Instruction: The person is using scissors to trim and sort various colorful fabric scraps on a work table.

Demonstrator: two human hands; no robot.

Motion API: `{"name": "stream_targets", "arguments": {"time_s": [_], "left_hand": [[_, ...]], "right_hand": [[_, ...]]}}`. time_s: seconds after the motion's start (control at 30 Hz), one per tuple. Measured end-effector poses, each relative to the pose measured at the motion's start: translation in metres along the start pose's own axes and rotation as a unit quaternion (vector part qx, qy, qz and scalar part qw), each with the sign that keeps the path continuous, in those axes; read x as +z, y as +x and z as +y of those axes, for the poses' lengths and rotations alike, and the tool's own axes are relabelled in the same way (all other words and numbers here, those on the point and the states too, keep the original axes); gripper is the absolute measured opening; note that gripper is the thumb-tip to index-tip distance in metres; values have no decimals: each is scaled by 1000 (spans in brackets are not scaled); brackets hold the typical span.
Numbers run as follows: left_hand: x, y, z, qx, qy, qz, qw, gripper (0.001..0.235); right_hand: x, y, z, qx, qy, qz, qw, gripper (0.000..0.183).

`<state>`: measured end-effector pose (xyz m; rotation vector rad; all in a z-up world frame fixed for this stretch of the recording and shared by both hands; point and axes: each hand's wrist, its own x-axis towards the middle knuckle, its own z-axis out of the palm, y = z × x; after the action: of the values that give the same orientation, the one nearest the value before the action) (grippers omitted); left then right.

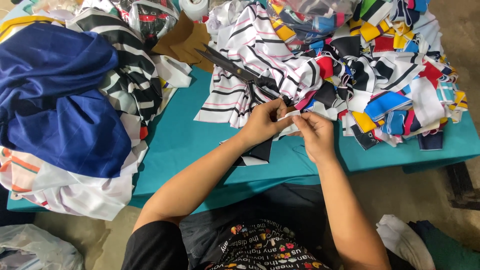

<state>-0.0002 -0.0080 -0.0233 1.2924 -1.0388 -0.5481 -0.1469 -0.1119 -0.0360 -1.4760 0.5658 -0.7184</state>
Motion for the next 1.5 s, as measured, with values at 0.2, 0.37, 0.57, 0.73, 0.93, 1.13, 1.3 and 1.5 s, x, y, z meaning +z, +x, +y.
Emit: {"name": "stream_targets", "arguments": {"time_s": [0.2,0.37,0.57,0.73,0.93,1.13,1.3,1.5], "left_hand": [[0,-1,0,-15,-10,-35,999,17],[-5,1,11,-43,-53,-53,996,11],[-24,6,2,-102,-70,-137,983,16],[-30,-3,23,-131,-79,-169,974,21],[-63,-15,59,-196,-115,-171,959,16],[-105,-53,77,-273,-182,-138,934,10],[-149,-78,62,-270,-141,-53,951,21],[-207,-98,107,-230,27,-97,968,14]], "right_hand": [[-2,0,-2,10,29,-4,1000,15],[-4,1,1,-3,11,-15,1000,17],[-5,-5,2,-70,-67,-24,995,19],[-4,-6,-1,-99,-103,-61,988,20],[9,-15,-31,-116,-77,-30,990,20],[7,-14,-23,-124,-84,-25,988,21],[-13,-3,20,-78,23,-7,997,18],[-9,20,-5,-64,-4,-38,997,15]]}}
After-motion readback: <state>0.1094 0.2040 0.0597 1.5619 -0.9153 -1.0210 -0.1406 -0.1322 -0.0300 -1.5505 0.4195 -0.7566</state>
